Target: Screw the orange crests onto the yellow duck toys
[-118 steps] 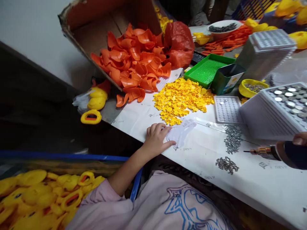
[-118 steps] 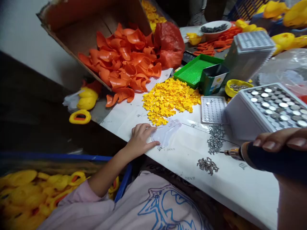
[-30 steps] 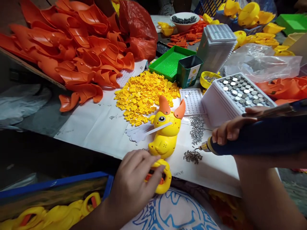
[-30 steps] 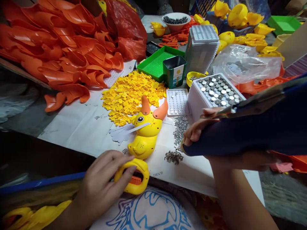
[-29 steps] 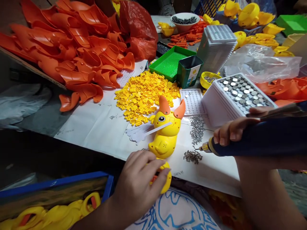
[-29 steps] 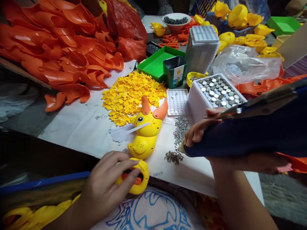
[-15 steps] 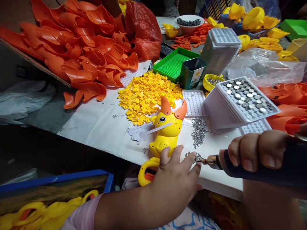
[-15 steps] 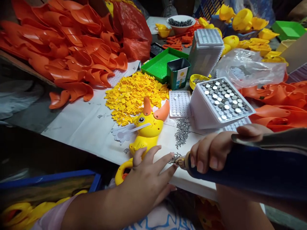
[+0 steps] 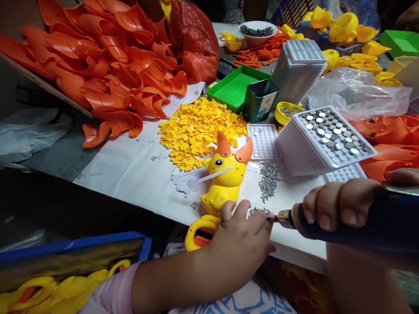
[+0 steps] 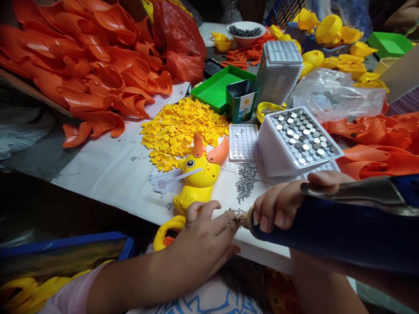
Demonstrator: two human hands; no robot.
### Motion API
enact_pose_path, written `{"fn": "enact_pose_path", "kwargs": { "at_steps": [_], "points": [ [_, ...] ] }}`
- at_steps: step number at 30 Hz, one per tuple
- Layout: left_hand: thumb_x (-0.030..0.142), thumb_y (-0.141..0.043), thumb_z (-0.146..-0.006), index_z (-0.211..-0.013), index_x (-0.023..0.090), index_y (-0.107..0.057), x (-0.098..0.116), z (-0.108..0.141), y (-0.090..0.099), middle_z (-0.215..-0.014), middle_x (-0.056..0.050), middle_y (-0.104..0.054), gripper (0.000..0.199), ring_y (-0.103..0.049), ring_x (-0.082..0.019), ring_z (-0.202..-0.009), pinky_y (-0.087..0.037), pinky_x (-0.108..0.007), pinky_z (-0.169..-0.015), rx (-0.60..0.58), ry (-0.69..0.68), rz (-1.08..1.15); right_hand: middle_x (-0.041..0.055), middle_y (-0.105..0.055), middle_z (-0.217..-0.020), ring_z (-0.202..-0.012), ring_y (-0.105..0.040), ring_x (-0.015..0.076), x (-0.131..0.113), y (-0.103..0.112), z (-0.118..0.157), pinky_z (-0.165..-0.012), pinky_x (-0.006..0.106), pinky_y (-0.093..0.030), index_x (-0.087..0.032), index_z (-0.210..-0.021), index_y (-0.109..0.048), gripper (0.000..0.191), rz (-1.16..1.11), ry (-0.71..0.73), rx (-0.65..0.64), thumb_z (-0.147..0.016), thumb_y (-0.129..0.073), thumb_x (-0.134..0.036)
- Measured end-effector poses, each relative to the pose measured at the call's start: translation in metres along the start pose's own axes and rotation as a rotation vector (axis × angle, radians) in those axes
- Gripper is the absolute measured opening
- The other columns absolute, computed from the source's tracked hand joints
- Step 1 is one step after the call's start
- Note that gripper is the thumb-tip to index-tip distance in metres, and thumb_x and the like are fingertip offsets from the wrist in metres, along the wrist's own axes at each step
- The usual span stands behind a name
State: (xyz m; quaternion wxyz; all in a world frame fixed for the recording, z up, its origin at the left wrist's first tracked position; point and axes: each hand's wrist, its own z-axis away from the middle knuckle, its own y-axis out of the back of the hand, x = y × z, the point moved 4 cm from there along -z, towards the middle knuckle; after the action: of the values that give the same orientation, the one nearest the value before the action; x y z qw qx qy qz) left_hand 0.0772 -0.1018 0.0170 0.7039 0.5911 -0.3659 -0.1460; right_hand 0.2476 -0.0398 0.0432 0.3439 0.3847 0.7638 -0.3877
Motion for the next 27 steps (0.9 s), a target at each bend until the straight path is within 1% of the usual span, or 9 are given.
{"fn": "enact_pose_path", "kwargs": {
  "at_steps": [2,5,9,12,15,17,23,25,27],
  "points": [
    [0.041,-0.048,-0.096,-0.122,0.018,-0.053,0.0,0.0,-0.001,-0.115,-0.008,-0.064,0.035,-0.05,-0.034,-0.111,-0.033,-0.052,-0.085,-0.025,0.004,0.007,-0.0043,-0.064,-0.059,-0.039,-0.058,0.016,-0.003,-0.003,0.001,-0.043,0.033,-0.058,-0.039,-0.113,-0.066,0.031,-0.013,0.04,0.003,-0.095,-0.041,-0.032],
    [0.041,-0.047,-0.097,-0.124,0.019,-0.052,0.0,0.0,-0.001,-0.118,-0.007,-0.063,0.035,-0.049,-0.034,-0.112,-0.032,-0.052,-0.086,-0.048,0.011,0.015,-0.0019,-0.068,-0.069,-0.05,-0.064,0.0185,-0.006,-0.007,0.001,-0.046,0.035,-0.06,-0.029,-0.121,-0.064,0.032,-0.03,0.1,0.034,-0.095,-0.046,-0.034],
    [0.043,-0.05,-0.096,-0.123,0.024,-0.052,-0.001,0.001,0.001,-0.124,-0.006,-0.059,0.034,-0.046,-0.035,-0.118,-0.03,-0.053,-0.09,-0.034,0.033,0.018,-0.0029,-0.067,-0.067,-0.047,-0.063,0.0167,-0.006,-0.012,-0.003,-0.045,0.033,-0.06,-0.027,-0.118,-0.066,0.031,-0.029,0.127,0.051,-0.094,-0.047,-0.034],
    [0.042,-0.054,-0.094,-0.116,0.02,-0.056,-0.002,-0.001,-0.001,-0.118,-0.008,-0.061,0.031,-0.047,-0.036,-0.117,-0.031,-0.052,-0.089,-0.064,0.059,0.01,-0.0022,-0.069,-0.068,-0.046,-0.063,0.0166,-0.008,-0.013,-0.005,-0.045,0.032,-0.06,-0.027,-0.118,-0.065,0.031,-0.006,0.131,0.022,-0.095,-0.045,-0.03],
    [0.04,-0.053,-0.094,-0.11,0.016,-0.057,-0.002,-0.002,-0.002,-0.111,-0.008,-0.062,0.03,-0.049,-0.035,-0.113,-0.032,-0.052,-0.089,-0.066,0.047,0.003,-0.0025,-0.065,-0.061,-0.038,-0.056,0.0149,-0.01,-0.012,-0.007,-0.04,0.03,-0.058,-0.029,-0.107,-0.07,0.03,0.027,0.134,0.011,-0.097,-0.041,-0.03],
    [0.04,-0.053,-0.094,-0.108,0.013,-0.058,-0.001,-0.003,-0.003,-0.108,-0.008,-0.063,0.031,-0.05,-0.035,-0.112,-0.032,-0.052,-0.088,-0.057,0.024,-0.006,-0.0026,-0.059,-0.056,-0.035,-0.053,0.0137,-0.011,-0.011,-0.007,-0.038,0.029,-0.056,-0.026,-0.099,-0.072,0.032,0.058,0.136,0.029,-0.097,-0.041,-0.034],
    [0.039,-0.057,-0.092,-0.103,0.013,-0.061,-0.002,-0.001,-0.003,-0.102,-0.007,-0.063,0.028,-0.05,-0.035,-0.107,-0.033,-0.048,-0.079,-0.002,-0.024,-0.055,-0.0008,-0.055,-0.048,-0.03,-0.048,0.0132,-0.01,-0.005,-0.01,-0.034,0.03,-0.054,-0.021,-0.074,-0.072,0.049,0.087,0.094,-0.045,-0.099,-0.034,-0.04],
    [0.039,-0.058,-0.092,-0.092,0.015,-0.062,-0.002,0.0,0.0,-0.098,-0.007,-0.063,0.024,-0.051,-0.033,-0.103,-0.032,-0.047,-0.079,0.03,-0.035,-0.051,-0.0011,-0.055,-0.05,-0.034,-0.052,0.0151,-0.012,-0.003,-0.011,-0.035,0.032,-0.056,-0.02,-0.075,-0.072,0.044,0.072,0.1,-0.019,-0.097,-0.039,-0.039],
    [0.037,-0.056,-0.092,-0.082,0.017,-0.06,-0.004,0.001,0.004,-0.093,-0.007,-0.062,0.023,-0.052,-0.03,-0.095,-0.031,-0.046,-0.078,0.078,-0.029,-0.043,-0.0026,-0.057,-0.052,-0.036,-0.054,0.015,-0.014,-0.005,-0.01,-0.036,0.031,-0.056,-0.021,-0.085,-0.072,0.034,0.047,0.119,0.02,-0.096,-0.044,-0.037]
  ]
}}
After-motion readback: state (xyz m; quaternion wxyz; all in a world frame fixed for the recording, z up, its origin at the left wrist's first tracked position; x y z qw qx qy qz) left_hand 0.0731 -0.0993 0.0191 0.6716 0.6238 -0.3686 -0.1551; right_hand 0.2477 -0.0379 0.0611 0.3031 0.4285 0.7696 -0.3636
